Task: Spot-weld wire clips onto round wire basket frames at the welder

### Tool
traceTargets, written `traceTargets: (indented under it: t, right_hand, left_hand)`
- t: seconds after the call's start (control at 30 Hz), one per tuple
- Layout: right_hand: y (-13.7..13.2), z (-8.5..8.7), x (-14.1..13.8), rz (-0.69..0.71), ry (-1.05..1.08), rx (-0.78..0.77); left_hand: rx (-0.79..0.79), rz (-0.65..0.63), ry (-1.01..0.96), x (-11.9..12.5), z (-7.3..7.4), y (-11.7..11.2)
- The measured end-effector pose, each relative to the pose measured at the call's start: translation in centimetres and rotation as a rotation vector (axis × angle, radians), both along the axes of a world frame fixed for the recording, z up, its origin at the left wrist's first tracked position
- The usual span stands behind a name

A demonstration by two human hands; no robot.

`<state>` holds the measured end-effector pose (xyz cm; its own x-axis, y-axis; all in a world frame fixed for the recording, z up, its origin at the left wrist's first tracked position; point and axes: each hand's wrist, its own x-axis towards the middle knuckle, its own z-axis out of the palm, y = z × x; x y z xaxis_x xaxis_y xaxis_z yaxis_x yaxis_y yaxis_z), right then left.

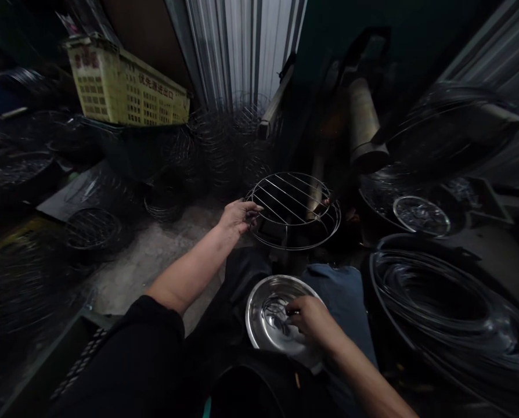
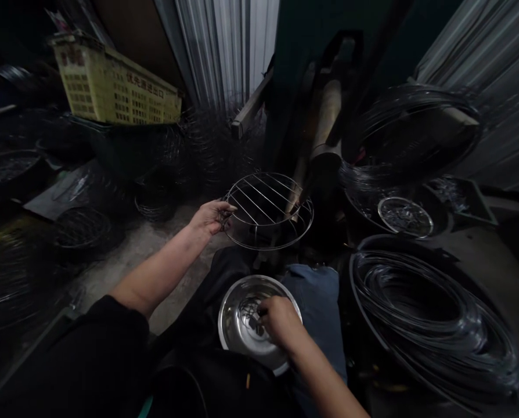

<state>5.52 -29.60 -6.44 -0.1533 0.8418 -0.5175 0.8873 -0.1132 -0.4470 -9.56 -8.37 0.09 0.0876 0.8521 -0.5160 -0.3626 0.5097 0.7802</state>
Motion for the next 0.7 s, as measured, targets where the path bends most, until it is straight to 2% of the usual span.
traceTargets:
  t: [0.07,0.17,0.27,0.33,0.43,0.53,0.6,0.7]
  right_hand:
    - [-0.3,0.6,1.5,-0.148,0.210,0.026]
    - [0.1,2.1,3.6,-0.459,0.476,0.231]
    - [1.2,4.1,5.2,-0.762,0.519,0.408]
    - [1.7,4.9,6.1,-0.876,0.495,0.417]
    - [1.3,3.9,7.0,-0.905,0.497,0.321]
    - [-0.5,1.3,7.4,-0.914,0.526,0.192]
    - [-1.5,0.0,7.6,-0.975,0.586,0.140]
    - [-1.5,0.1,8.1,-1.110,0.695,0.158]
  left_hand:
    - [0.057,0.000,-0.006,0.2,-0.2,-0.1]
    - [0.136,-0.003,-0.029,0.8,-0.5,-0.2]
    - [0.161,0.004,-0.051,1.7,-0.5,0.0]
    - [0.165,0.002,-0.063,2.3,-0.4,0.1]
    - [0.169,0.002,-0.071,2.9,-0.3,0.3]
    - [0.171,-0.001,-0.067,3.2,-0.2,0.5]
    - [0.170,-0.002,-0.058,3.3,-0.2,0.6]
    - [0.178,-0.005,-0.054,3.5,-0.2,0.7]
